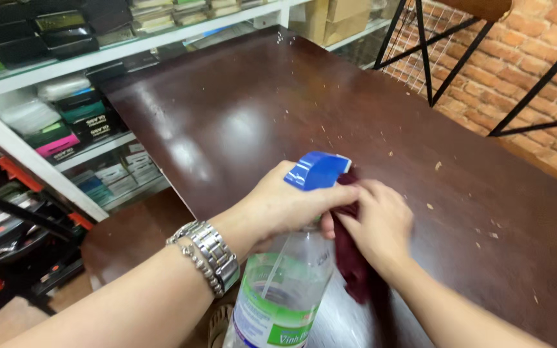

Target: The person sprays a liquid cleaner onto a dark wooden table and wipes the surface with a maroon cloth. The person moves along the table, repeatedly spraying and wiping different sections to remove debris.

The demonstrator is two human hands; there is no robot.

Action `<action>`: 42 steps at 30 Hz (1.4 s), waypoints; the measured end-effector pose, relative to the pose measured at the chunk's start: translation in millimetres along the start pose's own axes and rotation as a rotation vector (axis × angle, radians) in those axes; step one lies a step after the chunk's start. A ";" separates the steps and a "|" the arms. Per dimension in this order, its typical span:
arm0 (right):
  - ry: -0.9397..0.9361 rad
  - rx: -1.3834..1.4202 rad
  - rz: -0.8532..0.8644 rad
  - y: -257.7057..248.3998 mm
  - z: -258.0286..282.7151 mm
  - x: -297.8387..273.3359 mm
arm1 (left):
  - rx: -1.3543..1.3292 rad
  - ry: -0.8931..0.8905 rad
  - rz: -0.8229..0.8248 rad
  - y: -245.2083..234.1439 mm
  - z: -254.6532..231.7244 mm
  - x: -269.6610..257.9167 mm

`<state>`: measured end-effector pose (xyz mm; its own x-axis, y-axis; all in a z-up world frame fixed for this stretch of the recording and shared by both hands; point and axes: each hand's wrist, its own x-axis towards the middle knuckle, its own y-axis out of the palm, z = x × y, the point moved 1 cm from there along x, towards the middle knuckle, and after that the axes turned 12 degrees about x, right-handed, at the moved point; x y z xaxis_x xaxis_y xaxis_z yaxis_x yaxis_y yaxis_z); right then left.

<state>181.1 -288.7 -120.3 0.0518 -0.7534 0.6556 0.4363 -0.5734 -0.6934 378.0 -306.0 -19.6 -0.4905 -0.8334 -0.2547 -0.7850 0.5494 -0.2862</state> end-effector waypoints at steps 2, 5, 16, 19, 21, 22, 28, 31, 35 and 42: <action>0.159 -0.139 -0.038 -2.1 25.5 -26.2 | 0.038 -0.047 0.006 -26.3 0.2 7.7; 0.260 -0.108 0.138 43.8 72.0 -53.8 | 0.082 -0.027 -0.008 -70.3 5.4 17.4; 0.055 -0.078 0.084 137.7 60.3 145.0 | 0.048 -0.011 -0.029 -198.3 48.3 58.0; 0.334 -0.395 -0.052 132.8 82.7 105.8 | 0.017 -0.046 -0.049 -221.9 54.8 63.2; 0.399 -0.365 0.093 161.8 104.2 74.9 | -0.012 -0.078 -0.057 -234.4 57.8 67.7; 0.284 -0.236 0.137 186.2 116.2 70.1 | -0.012 -0.099 -0.061 -239.9 59.2 70.7; 0.540 0.575 0.395 276.8 139.9 208.4 | -0.088 -0.056 -0.114 -279.6 71.3 92.8; 0.560 0.261 0.598 261.8 124.4 260.7 | -0.137 -0.058 -0.144 -297.6 78.9 105.8; 0.170 -0.059 0.044 259.6 130.2 217.1 | -0.096 -0.114 -0.194 -324.6 89.5 113.7; -0.186 0.409 0.426 397.9 178.9 260.5 | -0.027 -0.071 -0.284 -360.3 109.6 114.1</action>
<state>528.9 -655.6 -171.9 0.4369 -0.7992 0.4128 0.6500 -0.0368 -0.7591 646.4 -592.5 -46.8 -0.2227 -0.9469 -0.2319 -0.8974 0.2920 -0.3307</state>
